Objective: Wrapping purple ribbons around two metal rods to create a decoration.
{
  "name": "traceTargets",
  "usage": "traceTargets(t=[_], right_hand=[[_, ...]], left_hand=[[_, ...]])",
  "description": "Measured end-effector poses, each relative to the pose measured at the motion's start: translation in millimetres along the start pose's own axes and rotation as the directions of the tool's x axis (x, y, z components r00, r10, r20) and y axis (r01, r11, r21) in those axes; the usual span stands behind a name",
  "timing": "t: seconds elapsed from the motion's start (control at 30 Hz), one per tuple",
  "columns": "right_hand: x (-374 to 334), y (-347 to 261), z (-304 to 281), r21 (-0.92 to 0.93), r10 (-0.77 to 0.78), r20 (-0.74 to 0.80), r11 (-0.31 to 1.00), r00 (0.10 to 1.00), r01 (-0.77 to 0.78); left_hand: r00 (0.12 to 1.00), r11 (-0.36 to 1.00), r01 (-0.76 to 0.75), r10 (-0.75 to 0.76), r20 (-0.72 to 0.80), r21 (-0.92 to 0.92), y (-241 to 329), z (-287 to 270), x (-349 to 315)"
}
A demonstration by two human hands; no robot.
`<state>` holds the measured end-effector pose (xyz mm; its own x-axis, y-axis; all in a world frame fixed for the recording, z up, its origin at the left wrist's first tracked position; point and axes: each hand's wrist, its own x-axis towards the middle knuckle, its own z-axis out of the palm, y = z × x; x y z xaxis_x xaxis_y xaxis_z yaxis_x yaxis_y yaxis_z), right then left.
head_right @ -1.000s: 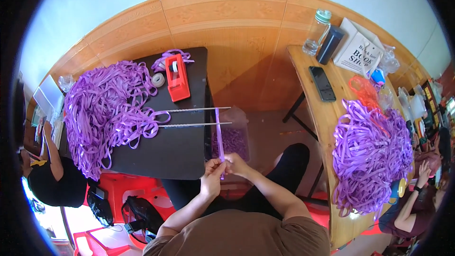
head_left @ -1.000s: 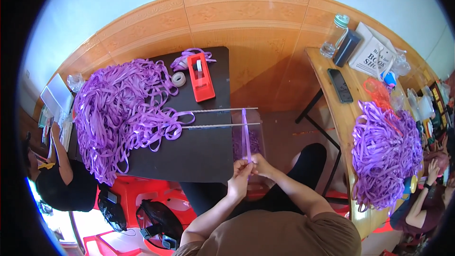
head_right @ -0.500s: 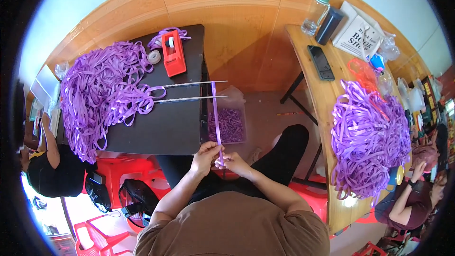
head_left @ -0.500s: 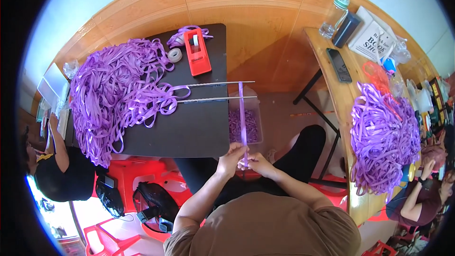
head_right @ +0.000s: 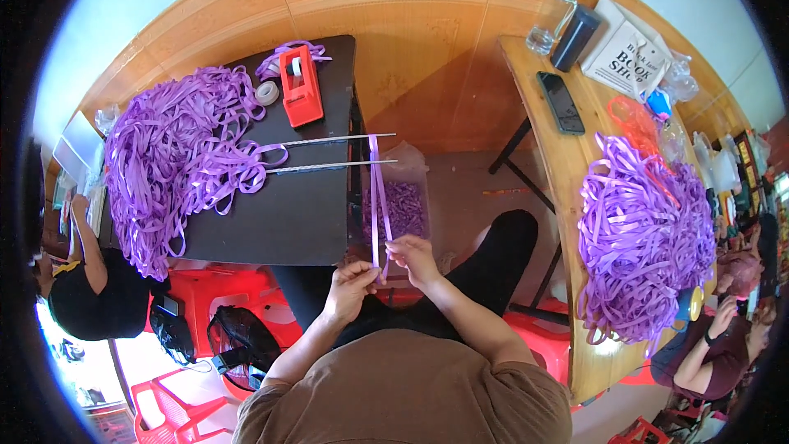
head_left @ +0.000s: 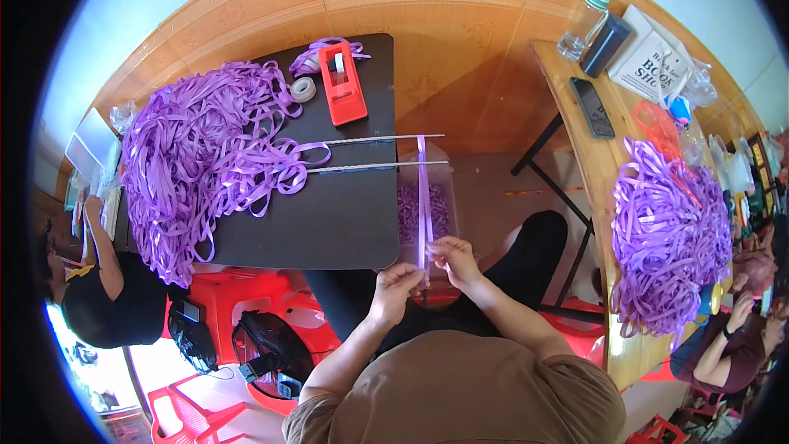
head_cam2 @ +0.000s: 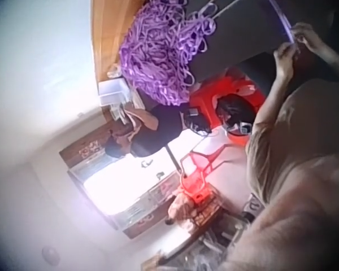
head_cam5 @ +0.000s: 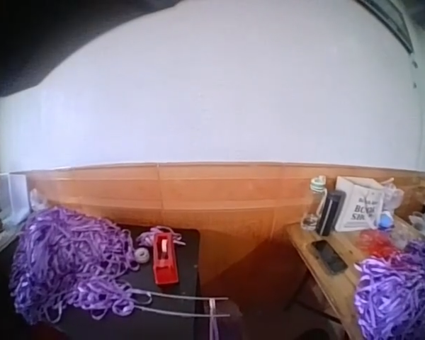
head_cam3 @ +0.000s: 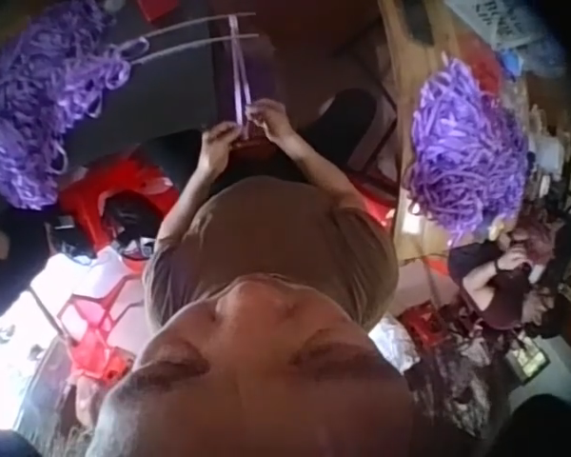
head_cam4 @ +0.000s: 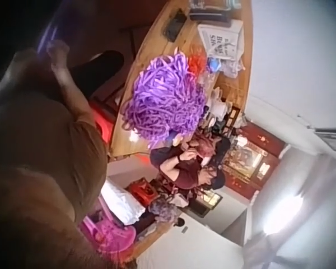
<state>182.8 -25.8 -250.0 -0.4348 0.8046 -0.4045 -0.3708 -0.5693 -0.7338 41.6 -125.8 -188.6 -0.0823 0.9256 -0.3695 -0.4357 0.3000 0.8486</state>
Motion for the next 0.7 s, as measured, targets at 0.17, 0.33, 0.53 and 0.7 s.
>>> traceTargets(t=[0.17,0.33,0.53,0.7], right_hand=[[3.1,-0.7,-3.3,-0.172,-0.100,0.075,0.979,0.992,0.112],[2.6,1.4,-7.6,-0.262,-0.073,0.145,0.959,0.987,0.109],[9.3,14.3,-11.4,-0.351,-0.077,0.170,0.927,0.982,0.134],[14.3,16.3,-14.7,-0.570,-0.126,0.186,0.794,0.974,0.211]], left_hand=[[1.000,1.000,0.007,-0.007,0.011,-0.002,3.7,-0.9,-1.5],[0.997,0.995,-0.077,0.079,0.024,-0.060,8.7,3.6,-2.7],[0.979,0.966,-0.184,0.198,0.059,-0.181,7.5,1.1,4.0],[0.981,0.971,-0.155,0.173,0.085,-0.183,-6.4,-10.7,13.9]])
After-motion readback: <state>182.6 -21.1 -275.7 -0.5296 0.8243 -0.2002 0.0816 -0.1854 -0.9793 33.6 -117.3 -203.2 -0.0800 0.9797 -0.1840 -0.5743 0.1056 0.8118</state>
